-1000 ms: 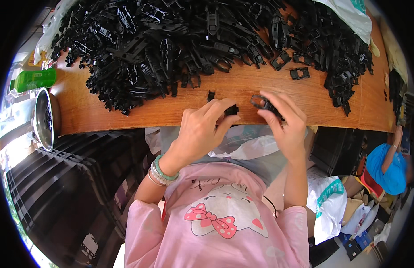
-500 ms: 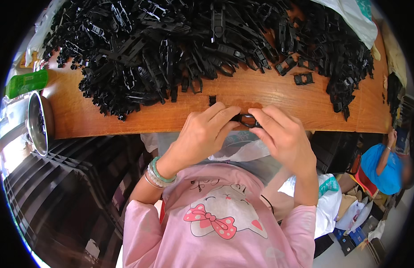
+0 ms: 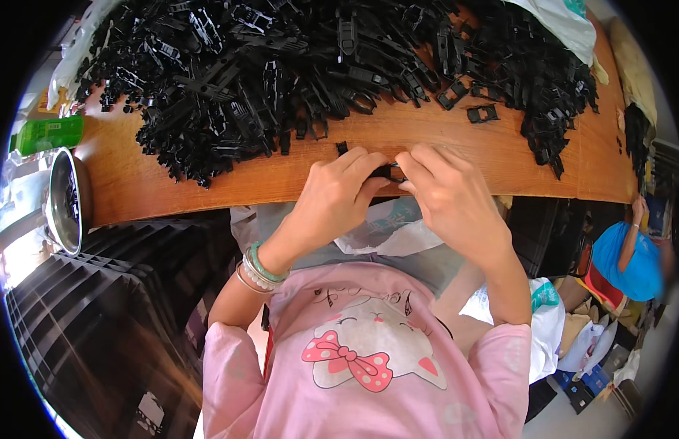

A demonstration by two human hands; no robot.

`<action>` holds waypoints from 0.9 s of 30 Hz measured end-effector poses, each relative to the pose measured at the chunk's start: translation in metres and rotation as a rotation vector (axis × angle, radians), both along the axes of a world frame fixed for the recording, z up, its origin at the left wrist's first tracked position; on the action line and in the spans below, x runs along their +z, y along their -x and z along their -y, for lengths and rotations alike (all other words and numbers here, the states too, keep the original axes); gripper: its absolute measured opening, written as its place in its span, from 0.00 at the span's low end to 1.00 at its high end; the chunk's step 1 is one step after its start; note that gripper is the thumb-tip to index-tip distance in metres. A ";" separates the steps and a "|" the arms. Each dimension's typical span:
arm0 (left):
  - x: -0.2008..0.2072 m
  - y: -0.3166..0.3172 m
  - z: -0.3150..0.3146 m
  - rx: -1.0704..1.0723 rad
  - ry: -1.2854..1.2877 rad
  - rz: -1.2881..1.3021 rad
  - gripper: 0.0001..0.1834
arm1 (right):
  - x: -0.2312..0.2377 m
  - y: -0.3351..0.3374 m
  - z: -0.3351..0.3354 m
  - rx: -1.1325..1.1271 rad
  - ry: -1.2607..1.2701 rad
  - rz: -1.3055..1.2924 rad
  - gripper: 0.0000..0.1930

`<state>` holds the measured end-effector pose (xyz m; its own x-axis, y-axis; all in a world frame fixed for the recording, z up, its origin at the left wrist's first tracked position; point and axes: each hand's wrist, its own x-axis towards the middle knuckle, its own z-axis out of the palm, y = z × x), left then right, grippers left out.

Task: The person assembles plastic components by fitting small plastic clips into larger plastic parts by hand and placing the assembled pieces on the table.

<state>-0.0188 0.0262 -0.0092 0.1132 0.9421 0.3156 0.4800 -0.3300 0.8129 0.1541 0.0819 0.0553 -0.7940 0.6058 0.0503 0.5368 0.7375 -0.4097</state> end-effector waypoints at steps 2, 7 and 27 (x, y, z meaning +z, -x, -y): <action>0.000 -0.002 0.002 0.022 0.035 0.019 0.15 | -0.005 -0.003 0.001 0.002 -0.054 -0.019 0.15; 0.006 -0.002 0.007 0.073 0.154 0.042 0.14 | -0.021 -0.023 0.012 -0.250 0.197 -0.354 0.17; 0.025 -0.014 0.035 -0.109 0.815 0.694 0.12 | -0.023 -0.028 0.037 -0.057 0.041 -0.301 0.21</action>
